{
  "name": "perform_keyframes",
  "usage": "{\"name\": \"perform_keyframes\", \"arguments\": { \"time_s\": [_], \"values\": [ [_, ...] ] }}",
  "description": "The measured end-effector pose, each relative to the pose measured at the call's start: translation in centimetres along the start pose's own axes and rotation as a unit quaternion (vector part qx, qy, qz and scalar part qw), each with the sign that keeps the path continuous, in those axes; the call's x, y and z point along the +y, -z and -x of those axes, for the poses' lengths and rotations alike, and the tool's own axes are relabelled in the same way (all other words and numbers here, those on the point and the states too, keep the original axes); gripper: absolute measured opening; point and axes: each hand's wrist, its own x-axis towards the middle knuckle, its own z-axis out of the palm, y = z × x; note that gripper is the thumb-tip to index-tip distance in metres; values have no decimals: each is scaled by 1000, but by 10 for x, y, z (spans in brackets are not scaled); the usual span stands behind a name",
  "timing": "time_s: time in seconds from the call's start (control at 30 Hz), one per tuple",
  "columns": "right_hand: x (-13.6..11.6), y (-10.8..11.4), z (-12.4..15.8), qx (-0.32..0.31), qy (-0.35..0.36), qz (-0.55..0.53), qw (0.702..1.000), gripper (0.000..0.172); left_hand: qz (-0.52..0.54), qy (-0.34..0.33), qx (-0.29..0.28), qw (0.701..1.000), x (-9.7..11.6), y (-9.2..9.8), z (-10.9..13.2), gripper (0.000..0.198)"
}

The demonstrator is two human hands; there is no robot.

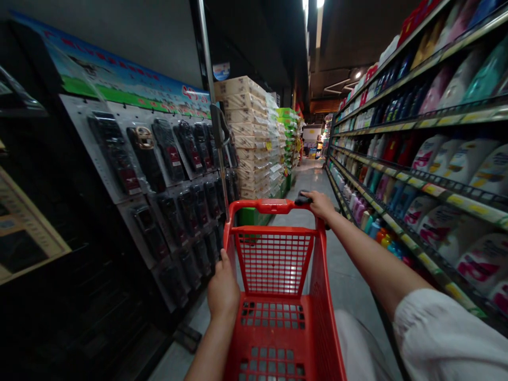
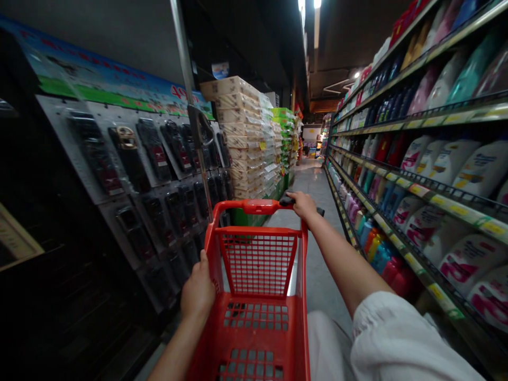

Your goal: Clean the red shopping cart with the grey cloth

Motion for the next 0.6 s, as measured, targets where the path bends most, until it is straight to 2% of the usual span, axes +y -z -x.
{"name": "perform_keyframes", "arguments": {
  "time_s": [0.07,0.17,0.27,0.6],
  "values": [
    [-12,-2,-7,5,-12,-1,1000,56,4,-3,2,1000,0,-2,-1,71],
    [-37,-6,-14,-36,-19,32,999,50,4,5,2,1000,1,-3,-1,69],
    [-66,-11,-19,-50,-10,24,998,46,5,13,0,1000,3,-4,0,68],
    [-167,-26,-41,-60,59,41,996,38,15,25,-17,999,6,-2,3,67]
  ]
}}
